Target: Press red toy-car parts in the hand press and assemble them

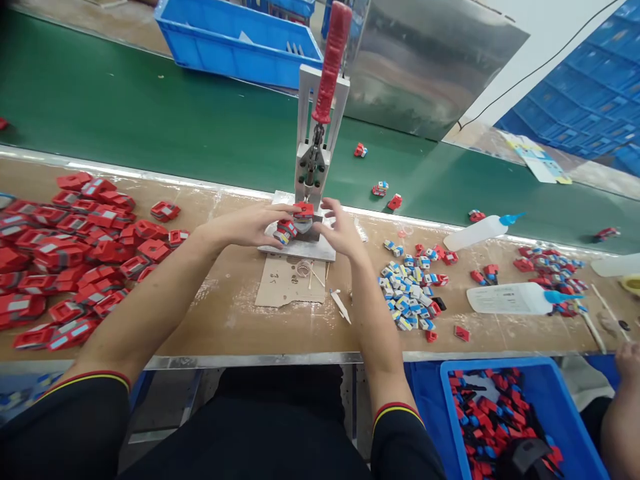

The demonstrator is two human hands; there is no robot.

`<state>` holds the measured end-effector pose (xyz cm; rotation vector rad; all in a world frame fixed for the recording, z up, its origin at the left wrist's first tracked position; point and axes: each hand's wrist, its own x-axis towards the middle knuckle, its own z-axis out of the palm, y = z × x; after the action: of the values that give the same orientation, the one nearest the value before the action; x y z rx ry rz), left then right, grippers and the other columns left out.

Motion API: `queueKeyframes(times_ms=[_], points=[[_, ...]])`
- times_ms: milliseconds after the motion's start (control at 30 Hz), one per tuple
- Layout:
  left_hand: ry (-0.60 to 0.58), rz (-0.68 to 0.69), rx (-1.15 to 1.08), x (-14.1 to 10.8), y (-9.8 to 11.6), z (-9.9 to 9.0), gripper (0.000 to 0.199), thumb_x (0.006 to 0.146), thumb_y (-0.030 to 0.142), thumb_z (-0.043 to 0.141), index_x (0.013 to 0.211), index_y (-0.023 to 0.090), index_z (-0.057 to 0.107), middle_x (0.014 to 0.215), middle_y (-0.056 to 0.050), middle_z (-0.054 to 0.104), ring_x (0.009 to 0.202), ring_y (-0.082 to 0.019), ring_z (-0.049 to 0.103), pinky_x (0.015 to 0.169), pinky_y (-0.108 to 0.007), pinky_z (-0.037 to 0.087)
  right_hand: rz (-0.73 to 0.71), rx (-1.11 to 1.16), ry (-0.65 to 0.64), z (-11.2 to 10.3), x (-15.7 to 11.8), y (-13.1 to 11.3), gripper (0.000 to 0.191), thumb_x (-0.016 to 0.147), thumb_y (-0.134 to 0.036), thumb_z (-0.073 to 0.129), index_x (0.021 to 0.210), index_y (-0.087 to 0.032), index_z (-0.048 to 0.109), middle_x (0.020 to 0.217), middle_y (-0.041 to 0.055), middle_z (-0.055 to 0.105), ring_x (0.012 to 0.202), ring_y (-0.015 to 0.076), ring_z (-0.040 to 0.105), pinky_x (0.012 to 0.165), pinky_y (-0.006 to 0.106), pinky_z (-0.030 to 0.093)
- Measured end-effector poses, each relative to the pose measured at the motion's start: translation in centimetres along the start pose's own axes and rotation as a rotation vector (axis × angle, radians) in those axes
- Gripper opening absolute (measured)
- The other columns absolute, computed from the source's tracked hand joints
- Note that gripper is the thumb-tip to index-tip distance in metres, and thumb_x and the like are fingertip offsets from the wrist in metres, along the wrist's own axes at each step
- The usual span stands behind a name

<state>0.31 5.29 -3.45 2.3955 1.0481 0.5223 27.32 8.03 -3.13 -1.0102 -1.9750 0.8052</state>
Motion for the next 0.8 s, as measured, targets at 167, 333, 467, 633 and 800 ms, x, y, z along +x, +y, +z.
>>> queueKeyframes(times_ms=[167,333,467,633,800], points=[[0.013,-0.011,-0.026,-0.5,0.4,-0.5,0.044,0.079,0.033,0.084,0.121,0.024,0.071,0.164,-0.009,0.055,0.143,-0.033,0.06,0.119,-0.044,0.048,0.101,0.081,-0.066,3.4,1.1,3.2,0.04,0.082,-0.034,0.069,0.121,-0.025,0.067,0.125,0.0103,0.078,0.115,0.029,0.072,0.1,0.05,0.06],[0.257,-0.048,-0.173,-2.7,0.1,-0.6,0.05,0.082,0.042,0.085,0.124,0.02,0.069,0.157,-0.015,0.059,0.137,-0.033,0.063,0.116,-0.049,0.052,0.237,0.293,0.021,1.1,-0.8,4.1,0.042,0.08,-0.047,0.079,0.114,-0.025,0.07,0.111,0.0084,0.079,0.102,0.0254,0.073,0.093,0.043,0.061],[0.417,-0.119,-0.396,-3.5,-0.1,0.1,0.062,0.08,0.05,0.086,0.13,0.021,0.064,0.13,-0.014,0.073,0.109,-0.029,0.073,0.1,-0.048,0.062,0.297,0.528,0.038,-1.1,-3.9,3.4,0.046,0.078,-0.053,0.085,0.114,-0.028,0.073,0.11,0.0046,0.077,0.094,0.0199,0.07,0.077,0.033,0.059],[0.529,-0.181,-0.619,-2.1,0.5,0.3,0.06,0.075,0.046,0.09,0.124,0.027,0.062,0.116,-0.008,0.075,0.094,-0.026,0.076,0.086,-0.042,0.065,0.351,0.925,0.042,-2.3,-6.1,0.9,0.052,0.074,-0.055,0.085,0.12,-0.033,0.071,0.106,0.0017,0.072,0.079,0.0145,0.065,0.064,0.028,0.055],[0.531,-0.209,-0.661,0.1,1.6,0.0,0.048,0.072,0.028,0.085,0.114,0.025,0.062,0.117,-0.008,0.076,0.1,-0.025,0.075,0.092,-0.044,0.063,0.354,1.166,0.141,-2.0,-7.7,-1.1,0.058,0.074,-0.043,0.077,0.13,-0.037,0.063,0.094,0.0,0.064,0.061,0.0105,0.046,0.049,0.023,0.041]])
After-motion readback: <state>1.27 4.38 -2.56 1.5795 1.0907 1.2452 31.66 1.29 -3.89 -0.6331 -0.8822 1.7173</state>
